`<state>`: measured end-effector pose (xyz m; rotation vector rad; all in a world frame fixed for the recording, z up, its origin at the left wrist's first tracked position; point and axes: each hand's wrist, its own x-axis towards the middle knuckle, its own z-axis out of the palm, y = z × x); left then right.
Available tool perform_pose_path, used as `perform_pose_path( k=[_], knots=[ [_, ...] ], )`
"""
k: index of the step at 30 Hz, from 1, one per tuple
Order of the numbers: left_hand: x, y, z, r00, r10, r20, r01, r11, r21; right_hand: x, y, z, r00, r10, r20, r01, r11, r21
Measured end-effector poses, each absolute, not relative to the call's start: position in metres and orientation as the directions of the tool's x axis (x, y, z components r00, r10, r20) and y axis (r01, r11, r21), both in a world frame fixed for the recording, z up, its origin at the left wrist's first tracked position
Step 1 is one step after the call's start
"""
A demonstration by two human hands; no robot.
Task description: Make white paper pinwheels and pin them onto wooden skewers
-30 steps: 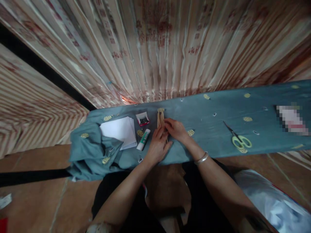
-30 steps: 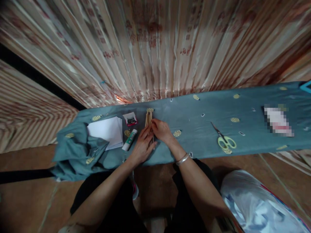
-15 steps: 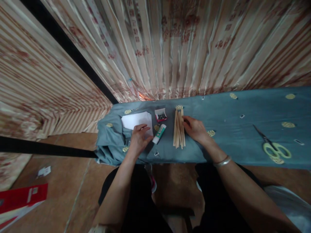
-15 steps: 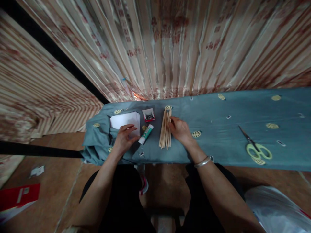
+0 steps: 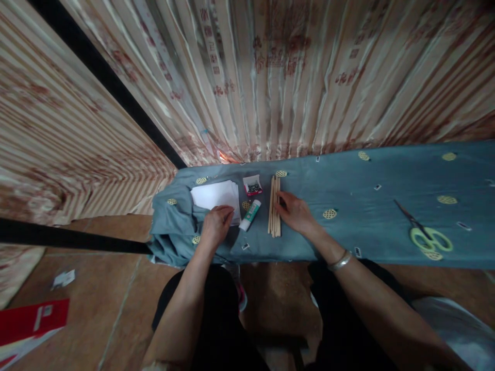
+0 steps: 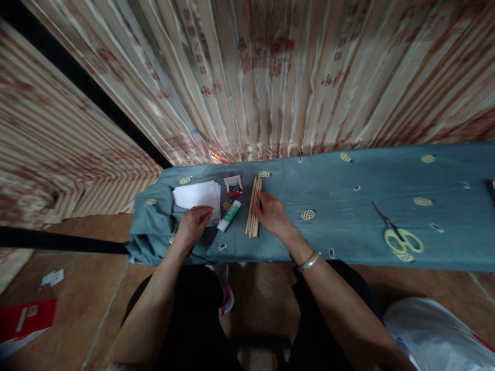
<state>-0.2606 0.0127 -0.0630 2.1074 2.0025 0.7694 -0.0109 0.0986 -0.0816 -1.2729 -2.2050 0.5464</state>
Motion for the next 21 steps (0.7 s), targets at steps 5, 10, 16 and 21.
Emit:
perform_pose_path(
  k=[5,10,16,21],
  knots=[
    [-0.261,0.014,-0.059,-0.061,0.964,0.26,0.911,-0.053,0.408,-0.024,0.092,-0.081,-0.471,0.857,0.209,0.642,0.495,-0.585],
    [-0.261,0.015,-0.054,-0.189,0.948,0.254,0.868,0.04,0.495,-0.032,0.089,-0.078,-0.503,0.84,0.204,0.631,0.518,-0.577],
    [-0.262,0.013,-0.046,-0.325,0.926,0.194,0.757,0.132,0.639,-0.031,0.09,-0.075,-0.515,0.834,0.197,0.623,0.523,-0.581],
    [-0.268,0.012,-0.041,-0.357,0.915,0.186,0.706,0.134,0.696,-0.03,0.09,-0.079,-0.502,0.84,0.204,0.621,0.515,-0.591]
  ],
)
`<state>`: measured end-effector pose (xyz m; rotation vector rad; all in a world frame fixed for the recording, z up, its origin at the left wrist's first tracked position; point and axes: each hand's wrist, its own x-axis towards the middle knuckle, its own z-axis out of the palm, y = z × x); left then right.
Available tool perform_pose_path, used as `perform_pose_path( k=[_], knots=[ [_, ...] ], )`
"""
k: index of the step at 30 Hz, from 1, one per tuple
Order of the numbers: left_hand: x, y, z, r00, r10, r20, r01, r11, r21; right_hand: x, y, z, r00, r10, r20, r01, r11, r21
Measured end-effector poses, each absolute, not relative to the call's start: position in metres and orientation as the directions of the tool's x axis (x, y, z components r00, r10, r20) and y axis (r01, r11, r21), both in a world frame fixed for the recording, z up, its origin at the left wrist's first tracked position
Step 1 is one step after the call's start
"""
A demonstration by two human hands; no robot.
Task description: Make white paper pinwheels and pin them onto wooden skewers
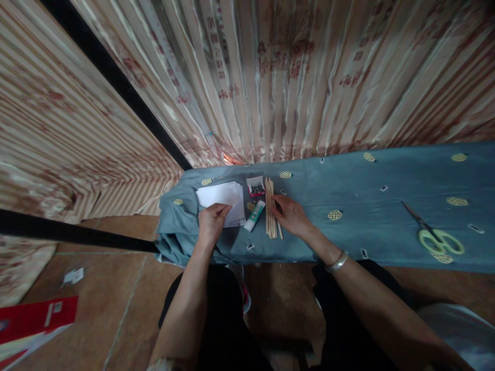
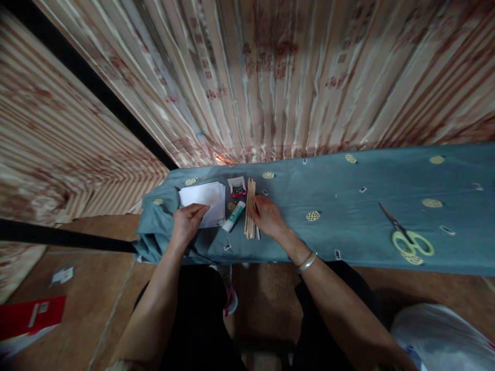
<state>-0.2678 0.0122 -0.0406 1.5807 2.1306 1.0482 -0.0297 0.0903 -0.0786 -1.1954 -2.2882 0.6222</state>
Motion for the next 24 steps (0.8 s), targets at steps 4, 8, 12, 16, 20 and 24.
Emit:
perform_pose_path(
  k=[4,8,12,16,20,24],
  knots=[
    [-0.274,0.013,-0.033,-0.43,0.878,0.21,0.667,0.152,0.729,-0.028,0.091,-0.084,-0.494,0.838,0.232,0.609,0.524,-0.596],
    [-0.273,0.009,-0.008,-0.46,0.752,0.472,0.678,-0.047,0.734,-0.019,0.094,-0.087,-0.468,0.821,0.326,0.582,0.564,-0.586],
    [-0.246,-0.001,0.03,-0.353,0.614,0.706,0.738,-0.281,0.614,0.002,0.1,-0.084,-0.36,0.83,0.427,0.588,0.557,-0.586],
    [-0.191,-0.004,0.045,-0.115,0.627,0.77,0.689,-0.508,0.517,0.034,0.105,-0.07,-0.214,0.875,0.434,0.613,0.466,-0.638],
    [-0.135,0.01,0.008,0.177,0.659,0.731,0.536,-0.687,0.49,0.082,0.107,-0.054,0.054,0.937,0.344,0.639,0.233,-0.734],
    [-0.1,0.024,-0.053,0.377,0.708,0.597,0.467,-0.702,0.538,0.136,0.106,-0.048,0.203,0.928,0.311,0.658,0.106,-0.745]
  ],
)
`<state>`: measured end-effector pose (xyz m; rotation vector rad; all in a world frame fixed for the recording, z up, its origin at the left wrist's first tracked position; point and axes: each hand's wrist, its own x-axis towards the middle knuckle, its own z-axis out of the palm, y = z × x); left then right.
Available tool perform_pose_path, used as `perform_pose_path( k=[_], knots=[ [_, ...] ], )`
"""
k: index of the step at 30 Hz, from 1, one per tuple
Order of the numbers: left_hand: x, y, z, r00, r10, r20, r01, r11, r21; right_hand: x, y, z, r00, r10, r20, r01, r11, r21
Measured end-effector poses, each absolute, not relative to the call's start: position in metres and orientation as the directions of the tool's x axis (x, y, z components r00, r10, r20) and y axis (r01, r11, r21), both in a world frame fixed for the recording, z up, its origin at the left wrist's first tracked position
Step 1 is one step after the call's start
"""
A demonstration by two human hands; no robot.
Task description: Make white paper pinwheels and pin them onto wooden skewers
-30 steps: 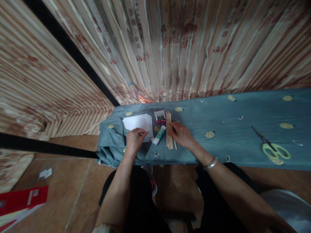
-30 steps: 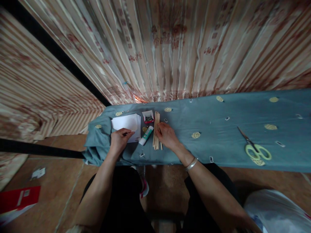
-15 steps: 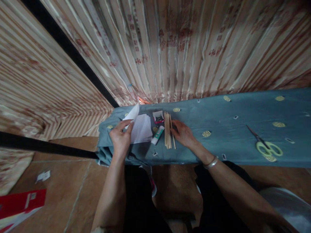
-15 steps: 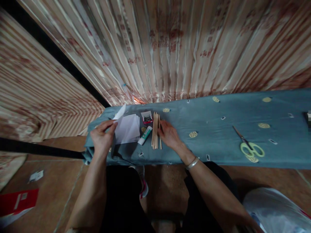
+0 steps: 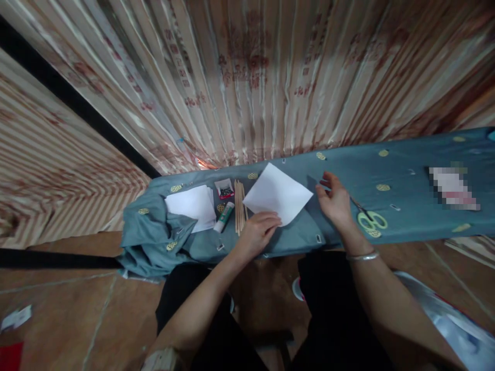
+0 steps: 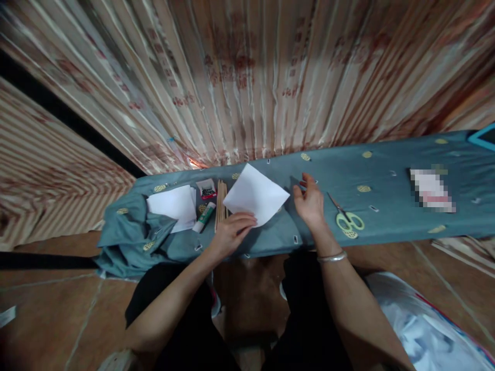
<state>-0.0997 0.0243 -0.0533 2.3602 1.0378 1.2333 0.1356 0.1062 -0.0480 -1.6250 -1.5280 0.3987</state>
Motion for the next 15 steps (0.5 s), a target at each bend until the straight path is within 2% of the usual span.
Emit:
perform_pose_path(
  k=[3,5,8,11,13,15],
  knots=[
    [-0.085,0.028,-0.081,0.466,0.736,0.491,0.488,-0.677,0.551,0.162,0.101,-0.051,0.244,0.92,0.308,0.679,0.065,-0.731],
    [-0.077,0.028,-0.086,0.496,0.748,0.441,0.495,-0.661,0.563,0.168,0.093,-0.051,0.188,0.925,0.33,0.689,0.115,-0.715],
    [-0.068,0.029,-0.079,0.497,0.77,0.4,0.489,-0.629,0.604,0.164,0.076,-0.047,-0.052,0.944,0.325,0.645,0.28,-0.711],
    [-0.063,0.031,-0.069,0.438,0.815,0.38,0.458,-0.566,0.686,0.153,0.06,-0.042,-0.347,0.916,0.204,0.508,0.366,-0.779],
    [-0.062,0.033,-0.065,0.369,0.857,0.36,0.427,-0.501,0.753,0.146,0.052,-0.041,-0.438,0.886,0.152,0.445,0.361,-0.82],
    [-0.064,0.036,-0.064,0.301,0.894,0.331,0.405,-0.435,0.804,0.142,0.049,-0.044,-0.446,0.885,0.134,0.431,0.344,-0.834]
  ],
)
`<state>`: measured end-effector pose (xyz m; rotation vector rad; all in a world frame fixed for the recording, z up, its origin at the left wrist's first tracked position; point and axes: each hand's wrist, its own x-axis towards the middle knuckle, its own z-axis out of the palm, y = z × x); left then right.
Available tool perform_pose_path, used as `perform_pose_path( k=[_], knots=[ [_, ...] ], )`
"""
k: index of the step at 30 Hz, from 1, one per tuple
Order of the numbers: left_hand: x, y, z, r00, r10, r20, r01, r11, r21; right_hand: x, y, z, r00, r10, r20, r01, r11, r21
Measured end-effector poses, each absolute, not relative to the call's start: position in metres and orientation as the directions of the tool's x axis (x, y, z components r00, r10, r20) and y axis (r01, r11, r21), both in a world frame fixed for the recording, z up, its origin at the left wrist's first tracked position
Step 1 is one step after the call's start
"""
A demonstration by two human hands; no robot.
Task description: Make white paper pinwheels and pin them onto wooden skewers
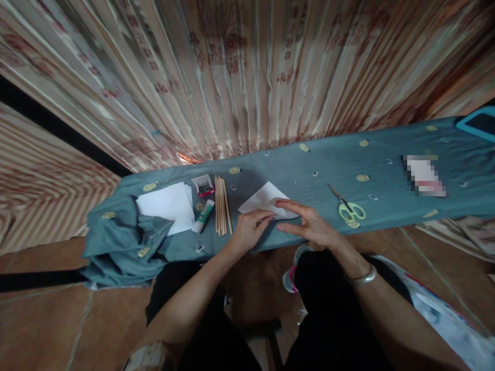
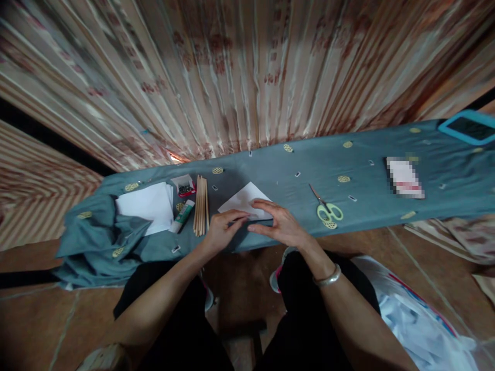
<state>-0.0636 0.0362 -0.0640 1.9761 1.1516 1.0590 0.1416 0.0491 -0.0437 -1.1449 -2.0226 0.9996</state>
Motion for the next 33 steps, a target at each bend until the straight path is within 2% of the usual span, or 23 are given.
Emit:
perform_pose_path(
  k=[3,6,9,12,15,18,23,33],
  knots=[
    [-0.07,0.041,-0.066,0.246,0.925,0.29,0.401,-0.369,0.838,0.136,0.051,-0.051,-0.381,0.913,0.144,0.436,0.315,-0.843],
    [-0.077,0.044,-0.066,0.233,0.907,0.352,0.439,-0.421,0.794,0.132,0.059,-0.06,-0.316,0.933,0.172,0.441,0.305,-0.844],
    [-0.083,0.042,-0.065,0.256,0.838,0.482,0.543,-0.537,0.646,0.13,0.071,-0.068,-0.224,0.955,0.192,0.482,0.28,-0.83],
    [-0.081,0.036,-0.067,0.361,0.771,0.525,0.629,-0.617,0.473,0.129,0.086,-0.075,-0.142,0.968,0.206,0.52,0.25,-0.817],
    [-0.075,0.026,-0.071,0.507,0.736,0.449,0.677,-0.662,0.321,0.126,0.099,-0.081,-0.079,0.968,0.237,0.557,0.24,-0.795],
    [-0.069,0.019,-0.075,0.584,0.747,0.317,0.715,-0.659,0.235,0.122,0.107,-0.086,-0.042,0.964,0.262,0.594,0.235,-0.77],
    [-0.071,0.016,-0.077,0.57,0.8,0.189,0.772,-0.6,0.211,0.118,0.113,-0.093,0.013,0.966,0.259,0.652,0.188,-0.735],
    [-0.073,0.02,-0.075,0.543,0.831,0.121,0.795,-0.555,0.245,0.111,0.118,-0.097,0.029,0.961,0.275,0.716,0.172,-0.677]
  ],
)
